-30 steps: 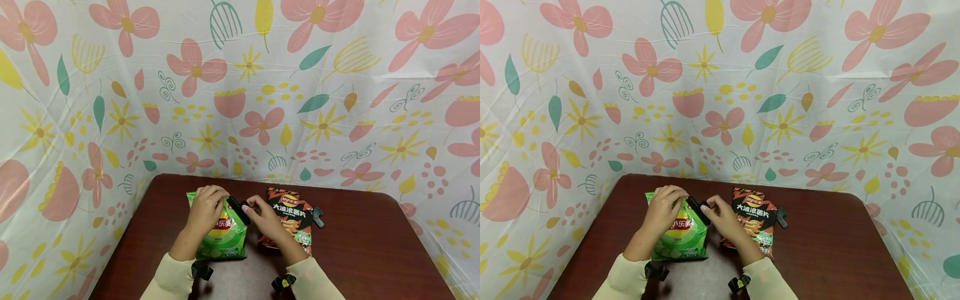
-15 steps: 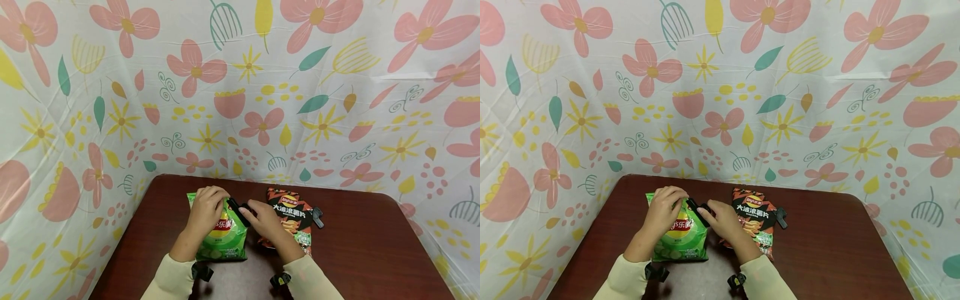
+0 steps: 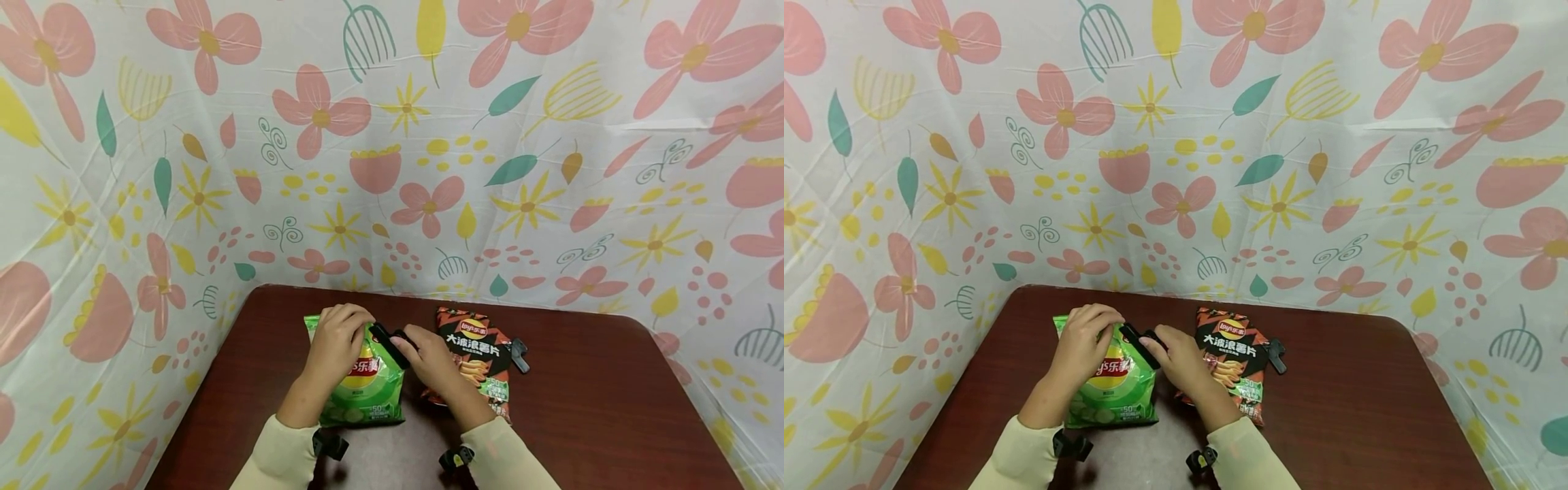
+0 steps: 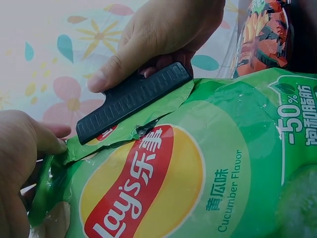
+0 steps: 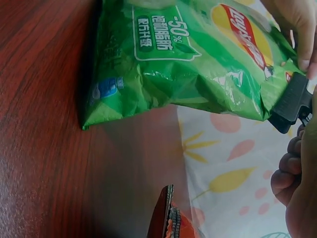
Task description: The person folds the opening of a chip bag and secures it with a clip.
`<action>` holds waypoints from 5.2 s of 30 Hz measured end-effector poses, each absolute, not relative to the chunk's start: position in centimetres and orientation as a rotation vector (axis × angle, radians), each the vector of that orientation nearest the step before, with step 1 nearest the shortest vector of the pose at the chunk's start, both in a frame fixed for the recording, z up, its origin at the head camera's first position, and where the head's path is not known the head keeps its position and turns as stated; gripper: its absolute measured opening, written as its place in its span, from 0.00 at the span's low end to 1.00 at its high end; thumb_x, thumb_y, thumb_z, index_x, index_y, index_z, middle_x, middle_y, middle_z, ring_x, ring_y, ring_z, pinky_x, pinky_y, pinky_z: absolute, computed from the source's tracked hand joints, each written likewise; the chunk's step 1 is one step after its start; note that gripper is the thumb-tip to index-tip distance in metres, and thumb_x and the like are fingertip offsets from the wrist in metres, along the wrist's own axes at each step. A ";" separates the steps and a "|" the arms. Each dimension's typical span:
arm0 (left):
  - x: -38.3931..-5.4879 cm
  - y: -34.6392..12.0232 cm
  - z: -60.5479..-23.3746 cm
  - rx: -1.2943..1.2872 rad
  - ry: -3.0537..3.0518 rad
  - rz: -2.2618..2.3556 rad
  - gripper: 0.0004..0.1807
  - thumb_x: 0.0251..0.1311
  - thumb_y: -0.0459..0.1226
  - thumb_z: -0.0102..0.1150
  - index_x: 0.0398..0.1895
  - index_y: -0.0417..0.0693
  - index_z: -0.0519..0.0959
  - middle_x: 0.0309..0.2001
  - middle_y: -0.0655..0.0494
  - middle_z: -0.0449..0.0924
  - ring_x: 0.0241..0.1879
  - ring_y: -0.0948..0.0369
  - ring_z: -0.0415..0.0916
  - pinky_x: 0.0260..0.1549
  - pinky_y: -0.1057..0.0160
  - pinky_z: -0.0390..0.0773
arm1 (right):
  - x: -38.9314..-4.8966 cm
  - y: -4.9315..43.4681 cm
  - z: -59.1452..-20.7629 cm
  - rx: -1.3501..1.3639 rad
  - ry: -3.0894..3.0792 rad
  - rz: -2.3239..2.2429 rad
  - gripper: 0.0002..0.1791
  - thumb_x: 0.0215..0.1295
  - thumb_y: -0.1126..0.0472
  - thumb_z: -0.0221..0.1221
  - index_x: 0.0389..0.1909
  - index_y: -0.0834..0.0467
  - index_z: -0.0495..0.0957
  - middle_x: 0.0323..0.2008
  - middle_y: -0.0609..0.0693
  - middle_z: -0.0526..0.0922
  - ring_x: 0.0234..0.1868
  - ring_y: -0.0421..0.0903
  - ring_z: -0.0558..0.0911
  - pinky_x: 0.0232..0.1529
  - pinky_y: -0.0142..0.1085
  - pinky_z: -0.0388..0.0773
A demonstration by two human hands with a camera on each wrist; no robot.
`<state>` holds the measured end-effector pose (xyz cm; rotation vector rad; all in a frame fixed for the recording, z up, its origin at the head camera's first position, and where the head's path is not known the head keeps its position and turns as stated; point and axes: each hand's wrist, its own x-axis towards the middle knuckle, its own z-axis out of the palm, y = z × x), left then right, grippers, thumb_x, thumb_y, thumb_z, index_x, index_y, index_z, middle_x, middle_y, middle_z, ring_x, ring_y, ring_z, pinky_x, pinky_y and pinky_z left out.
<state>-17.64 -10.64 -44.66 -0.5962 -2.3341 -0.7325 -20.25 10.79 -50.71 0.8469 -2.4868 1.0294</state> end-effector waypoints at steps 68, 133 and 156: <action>-17.7 -11.2 -44.2 -0.502 -2.259 -0.773 0.10 0.66 0.33 0.64 0.48 0.46 0.87 0.50 0.53 0.83 0.54 0.52 0.78 0.60 0.50 0.76 | -19.6 9.5 -51.0 0.765 -2.515 1.139 0.15 0.76 0.55 0.55 0.28 0.51 0.66 0.21 0.40 0.59 0.20 0.32 0.58 0.26 0.27 0.62; -15.1 -13.2 -52.9 0.009 -2.431 -1.542 0.45 0.69 0.55 0.58 0.81 0.52 0.50 0.74 0.43 0.62 0.67 0.45 0.69 0.62 0.39 0.71 | -19.2 10.0 -51.8 0.537 -2.484 1.390 0.10 0.78 0.55 0.52 0.34 0.50 0.72 0.21 0.39 0.63 0.20 0.35 0.64 0.25 0.30 0.66; -14.1 -12.0 -56.9 0.054 -2.311 -1.863 0.29 0.70 0.45 0.60 0.70 0.51 0.66 0.48 0.49 0.83 0.44 0.61 0.80 0.47 0.62 0.79 | -19.1 9.8 -52.0 0.365 -2.467 1.579 0.14 0.80 0.49 0.48 0.33 0.50 0.72 0.19 0.44 0.62 0.18 0.36 0.61 0.23 0.31 0.64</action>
